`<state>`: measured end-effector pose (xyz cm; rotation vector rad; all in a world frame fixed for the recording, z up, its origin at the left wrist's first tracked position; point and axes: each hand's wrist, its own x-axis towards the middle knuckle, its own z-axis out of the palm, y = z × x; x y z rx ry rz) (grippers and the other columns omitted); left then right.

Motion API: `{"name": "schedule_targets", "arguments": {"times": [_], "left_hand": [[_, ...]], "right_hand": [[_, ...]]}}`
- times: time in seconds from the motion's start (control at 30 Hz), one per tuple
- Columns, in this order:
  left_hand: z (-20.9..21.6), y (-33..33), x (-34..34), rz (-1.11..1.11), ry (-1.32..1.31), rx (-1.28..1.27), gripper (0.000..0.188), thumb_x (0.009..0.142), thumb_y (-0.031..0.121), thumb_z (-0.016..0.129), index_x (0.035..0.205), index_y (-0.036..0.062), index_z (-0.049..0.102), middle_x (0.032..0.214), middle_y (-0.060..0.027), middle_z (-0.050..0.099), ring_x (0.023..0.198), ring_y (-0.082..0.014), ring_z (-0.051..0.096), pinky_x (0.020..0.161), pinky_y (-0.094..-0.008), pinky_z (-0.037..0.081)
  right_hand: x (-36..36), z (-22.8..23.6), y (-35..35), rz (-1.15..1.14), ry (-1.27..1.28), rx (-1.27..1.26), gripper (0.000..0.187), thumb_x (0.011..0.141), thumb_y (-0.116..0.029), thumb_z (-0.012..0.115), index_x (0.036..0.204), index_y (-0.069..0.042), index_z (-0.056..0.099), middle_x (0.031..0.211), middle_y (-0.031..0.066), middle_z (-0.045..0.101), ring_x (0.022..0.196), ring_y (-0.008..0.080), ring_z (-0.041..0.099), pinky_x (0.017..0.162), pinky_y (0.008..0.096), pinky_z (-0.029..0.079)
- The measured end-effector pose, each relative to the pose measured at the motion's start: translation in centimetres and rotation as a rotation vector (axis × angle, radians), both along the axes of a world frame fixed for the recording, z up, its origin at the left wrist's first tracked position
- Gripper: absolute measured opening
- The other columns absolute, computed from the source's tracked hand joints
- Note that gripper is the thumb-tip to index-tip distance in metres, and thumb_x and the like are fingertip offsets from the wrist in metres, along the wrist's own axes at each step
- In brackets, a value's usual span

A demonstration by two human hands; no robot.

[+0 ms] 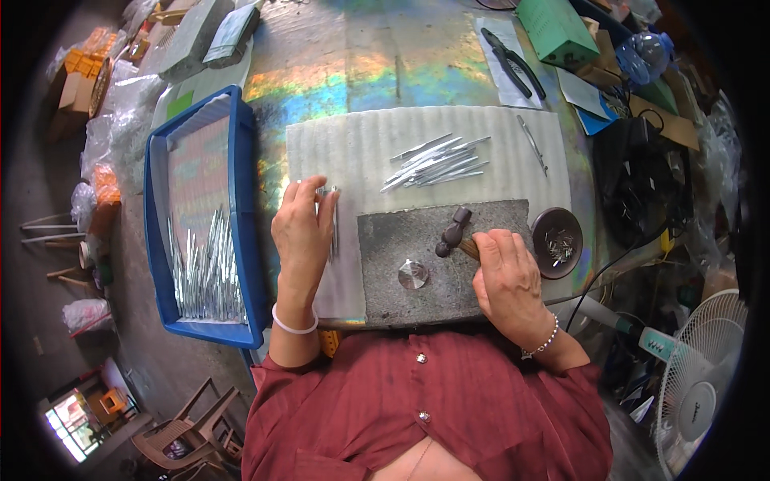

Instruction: Manually stamping identifiers or patterns onto metal strips using a punch tool and hammer at a workbench.

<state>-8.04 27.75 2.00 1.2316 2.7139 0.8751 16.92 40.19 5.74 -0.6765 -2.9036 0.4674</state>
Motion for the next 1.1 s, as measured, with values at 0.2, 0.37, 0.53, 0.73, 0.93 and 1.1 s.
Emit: {"name": "schedule_targets", "arguments": {"times": [0.2, 0.37, 0.53, 0.73, 0.93, 1.1], "left_hand": [[-0.5, 8.5, -1.0, -0.331, -0.252, 0.077, 0.015, 0.08, 0.013, 0.065, 0.093, 0.0054, 0.064, 0.087, -0.0115, 0.062, 0.078, -0.0291, 0.062, 0.07, -0.0367, 0.048], [-3.2, 11.6, -1.9, -0.458, -0.191, -0.239, 0.015, 0.078, 0.017, 0.058, 0.082, 0.0019, 0.06, 0.087, -0.0157, 0.062, 0.088, -0.0331, 0.06, 0.079, -0.0409, 0.047], [-2.8, 11.1, -1.7, -0.556, -0.092, -0.211, 0.014, 0.079, 0.015, 0.058, 0.08, 0.0005, 0.057, 0.082, -0.0191, 0.062, 0.087, -0.0362, 0.06, 0.076, -0.0441, 0.046], [3.5, 7.3, 0.6, -0.315, -0.224, 0.047, 0.011, 0.079, 0.005, 0.065, 0.084, -0.0013, 0.057, 0.067, -0.0119, 0.058, 0.06, -0.0163, 0.056, 0.06, -0.0297, 0.046], [7.8, 0.0, 4.0, -0.228, -0.432, 0.23, 0.011, 0.079, -0.007, 0.064, 0.085, -0.001, 0.057, 0.075, -0.0044, 0.054, 0.07, -0.0084, 0.051, 0.067, -0.0208, 0.043], [10.1, -3.3, 6.1, -0.306, -0.189, 0.109, 0.016, 0.074, -0.012, 0.063, 0.083, -0.0013, 0.056, 0.075, -0.0073, 0.052, 0.066, -0.014, 0.053, 0.062, -0.0232, 0.043]], "right_hand": [[1.7, -0.1, 0.5, -0.096, 0.172, -0.421, 0.036, 0.076, 0.004, 0.056, 0.111, -0.001, 0.05, 0.095, 0.0149, 0.054, 0.075, 0.0305, 0.057, 0.066, 0.0386, 0.047], [4.0, 1.1, 1.5, -0.22, 0.424, -0.552, 0.019, 0.081, 0.003, 0.058, 0.099, 0.001, 0.053, 0.072, 0.0097, 0.05, 0.061, 0.017, 0.051, 0.058, 0.0293, 0.041], [7.6, 1.2, 5.6, -0.522, 0.396, -0.452, 0.021, 0.082, -0.006, 0.061, 0.102, 0.0, 0.057, 0.076, 0.0149, 0.061, 0.066, 0.0246, 0.061, 0.061, 0.0328, 0.046], [10.1, -0.3, 10.2, -0.62, 0.341, -0.435, 0.017, 0.081, -0.007, 0.059, 0.096, 0.002, 0.06, 0.08, 0.0184, 0.064, 0.07, 0.0291, 0.065, 0.064, 0.0348, 0.048], [10.5, -3.6, 10.5, -0.409, 0.15, -0.274, 0.017, 0.076, -0.008, 0.062, 0.089, 0.002, 0.058, 0.082, 0.0199, 0.059, 0.078, 0.0386, 0.059, 0.07, 0.0448, 0.046], [9.6, -4.4, 10.7, -0.386, 0.046, -0.188, 0.017, 0.075, -0.007, 0.062, 0.085, 0.004, 0.054, 0.083, 0.0214, 0.058, 0.08, 0.0396, 0.058, 0.069, 0.044, 0.045]]}}
